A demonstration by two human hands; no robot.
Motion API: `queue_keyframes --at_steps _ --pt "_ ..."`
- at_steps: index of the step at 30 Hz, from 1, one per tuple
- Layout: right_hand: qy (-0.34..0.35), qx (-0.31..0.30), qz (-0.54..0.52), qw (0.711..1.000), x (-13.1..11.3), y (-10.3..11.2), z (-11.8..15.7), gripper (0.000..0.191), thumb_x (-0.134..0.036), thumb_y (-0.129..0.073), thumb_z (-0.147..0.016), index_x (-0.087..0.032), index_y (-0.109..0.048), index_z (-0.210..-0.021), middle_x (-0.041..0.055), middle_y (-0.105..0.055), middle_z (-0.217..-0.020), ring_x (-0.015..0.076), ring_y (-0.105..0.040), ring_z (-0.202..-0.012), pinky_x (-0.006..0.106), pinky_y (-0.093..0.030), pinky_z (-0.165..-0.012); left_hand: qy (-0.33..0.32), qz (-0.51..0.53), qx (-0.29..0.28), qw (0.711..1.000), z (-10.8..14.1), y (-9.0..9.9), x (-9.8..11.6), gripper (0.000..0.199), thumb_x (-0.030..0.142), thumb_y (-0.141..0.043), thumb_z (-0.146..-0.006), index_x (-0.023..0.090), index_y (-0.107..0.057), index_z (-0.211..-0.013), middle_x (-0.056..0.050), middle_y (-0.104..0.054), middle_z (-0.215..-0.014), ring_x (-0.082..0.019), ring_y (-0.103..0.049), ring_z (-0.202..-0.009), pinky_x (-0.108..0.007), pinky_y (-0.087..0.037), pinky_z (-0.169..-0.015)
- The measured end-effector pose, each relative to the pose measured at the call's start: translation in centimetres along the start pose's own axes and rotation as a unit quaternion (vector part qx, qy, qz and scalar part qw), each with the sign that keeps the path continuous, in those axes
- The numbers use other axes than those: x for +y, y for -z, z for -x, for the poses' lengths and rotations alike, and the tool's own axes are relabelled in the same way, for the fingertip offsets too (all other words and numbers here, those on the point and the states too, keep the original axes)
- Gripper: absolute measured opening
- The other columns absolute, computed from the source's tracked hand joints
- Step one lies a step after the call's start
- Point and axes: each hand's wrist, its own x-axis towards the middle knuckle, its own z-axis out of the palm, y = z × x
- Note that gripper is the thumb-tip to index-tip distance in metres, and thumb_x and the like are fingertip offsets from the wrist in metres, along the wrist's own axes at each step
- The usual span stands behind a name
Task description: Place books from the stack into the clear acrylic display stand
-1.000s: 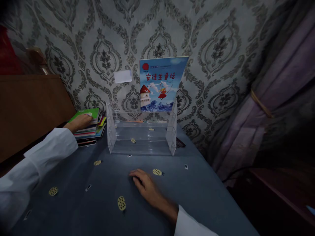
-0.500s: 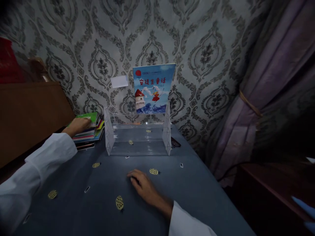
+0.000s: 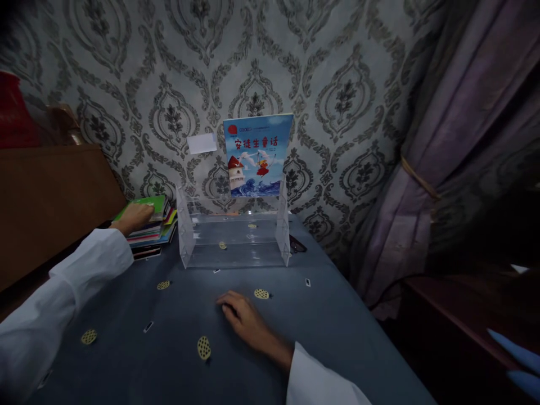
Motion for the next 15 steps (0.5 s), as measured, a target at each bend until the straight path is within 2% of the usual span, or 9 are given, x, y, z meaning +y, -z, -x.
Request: queue_keyframes --at_steps 4,8,15 --pt "0.001 0.005 0.002 1.000 0.4 -0.1 0.1 0.027 -0.031 -0.045 -0.100 -0.022 -0.069 -0.110 0.0103 -0.072 -0.115 0.0236 -0.066 -0.112 0.042 -0.051 -0.101 0.028 -0.050 -0.005 0.998 0.7 0.1 -0.7 0.032 0.023 -0.041 -0.094 0.011 -0.069 -0.104 -0.023 -0.073 -0.105 -0.034 -0.070 -0.102 -0.040 -0.053 -0.084" --pt "-0.003 -0.009 0.009 1.000 0.8 -0.1 0.0 0.028 -0.032 -0.045 -0.100 -0.022 -0.068 -0.112 0.0104 -0.072 -0.117 0.0240 -0.065 -0.115 0.044 -0.048 -0.105 0.018 -0.070 -0.008 0.997 0.5 -0.4 -0.6 0.036 0.031 -0.038 -0.099 0.013 -0.067 -0.108 -0.020 -0.071 -0.112 -0.031 -0.070 -0.104 -0.037 -0.053 -0.084" --pt "0.000 -0.005 0.013 1.000 0.7 -0.1 0.2 0.028 -0.032 -0.045 -0.101 -0.022 -0.069 -0.111 0.0113 -0.072 -0.117 0.0240 -0.066 -0.113 0.042 -0.051 -0.101 -0.009 -0.087 -0.010 0.996 -1.1 -1.3 0.7 0.031 0.010 -0.041 -0.091 0.008 -0.071 -0.097 -0.025 -0.072 -0.104 -0.035 -0.070 -0.101 -0.041 -0.053 -0.082"
